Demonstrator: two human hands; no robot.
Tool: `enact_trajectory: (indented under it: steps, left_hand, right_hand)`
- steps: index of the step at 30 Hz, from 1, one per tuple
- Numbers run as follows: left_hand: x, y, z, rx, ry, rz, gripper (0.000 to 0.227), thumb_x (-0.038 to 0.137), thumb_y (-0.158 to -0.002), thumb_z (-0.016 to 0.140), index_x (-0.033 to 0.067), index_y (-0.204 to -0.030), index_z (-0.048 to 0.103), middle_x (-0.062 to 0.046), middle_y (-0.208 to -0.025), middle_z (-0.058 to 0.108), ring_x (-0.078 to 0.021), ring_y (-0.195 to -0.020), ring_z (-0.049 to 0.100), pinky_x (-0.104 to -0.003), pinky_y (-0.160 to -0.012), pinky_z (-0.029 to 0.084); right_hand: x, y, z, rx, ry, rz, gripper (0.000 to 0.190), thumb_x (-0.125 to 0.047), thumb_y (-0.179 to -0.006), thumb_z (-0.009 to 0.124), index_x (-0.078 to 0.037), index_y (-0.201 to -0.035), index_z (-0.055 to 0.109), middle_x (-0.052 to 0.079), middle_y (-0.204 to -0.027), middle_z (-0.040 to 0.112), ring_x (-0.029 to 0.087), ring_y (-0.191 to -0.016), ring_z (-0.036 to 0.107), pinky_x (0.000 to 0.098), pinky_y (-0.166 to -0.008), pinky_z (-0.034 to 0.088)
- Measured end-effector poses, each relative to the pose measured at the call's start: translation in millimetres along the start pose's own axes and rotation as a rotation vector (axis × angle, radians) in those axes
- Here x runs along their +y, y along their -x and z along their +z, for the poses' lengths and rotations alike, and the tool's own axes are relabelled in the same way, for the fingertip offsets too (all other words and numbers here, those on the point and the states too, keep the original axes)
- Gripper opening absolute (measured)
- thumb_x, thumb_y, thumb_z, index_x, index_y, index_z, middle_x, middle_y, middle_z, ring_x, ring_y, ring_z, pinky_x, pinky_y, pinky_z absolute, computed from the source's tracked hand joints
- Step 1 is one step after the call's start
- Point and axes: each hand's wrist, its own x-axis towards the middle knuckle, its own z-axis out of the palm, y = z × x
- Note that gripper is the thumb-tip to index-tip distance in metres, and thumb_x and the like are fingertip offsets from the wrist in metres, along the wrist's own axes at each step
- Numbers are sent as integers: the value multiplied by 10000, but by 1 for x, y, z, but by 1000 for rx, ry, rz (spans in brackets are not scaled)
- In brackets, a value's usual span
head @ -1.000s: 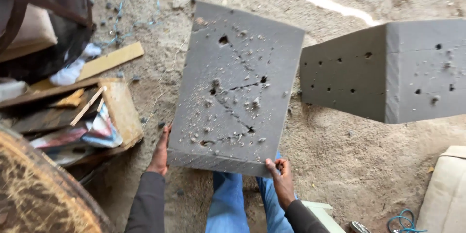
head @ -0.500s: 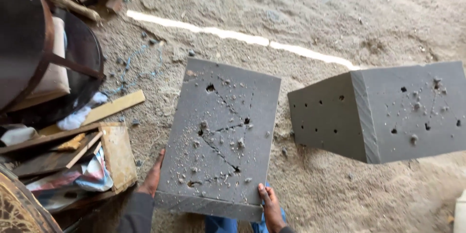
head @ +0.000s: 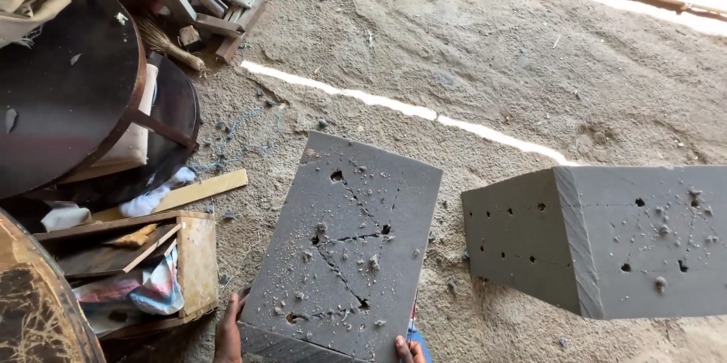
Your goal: Marking patterns and poking holes into a foam block using a thin tool.
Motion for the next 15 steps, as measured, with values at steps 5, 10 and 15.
enact_trajectory:
  steps: [5,10,15]
  left_hand:
    - [-12,-2,15,54,228,49,612,480,-1082,385,6,-1353,660,-255,-1316,671,-399,-1199,636,-525,-974,514]
    - [47,51,45,0,83,-16,695,549,-1019,322,67,-1425,616,-198,-1521,552,-345,-1408,519,-532,-1172,408]
    - [101,65,73,-186,46,201,782,571,-914,392,98,-1536,432,-85,-1665,345,-262,-1558,305,-506,-1277,265]
  right_hand:
    - [-39,-12,-2,50,76,5,382,-353,-838,821,-76,-776,565,102,-719,614,185,-667,545,293,-634,404]
    - [-103,17,27,128,160,73,425,-436,-846,801,-79,-792,576,102,-779,648,186,-770,587,299,-718,432]
    - [-255,82,103,42,78,80,502,-463,-882,677,-59,-1169,596,156,-1055,710,318,-853,660,501,-719,566]
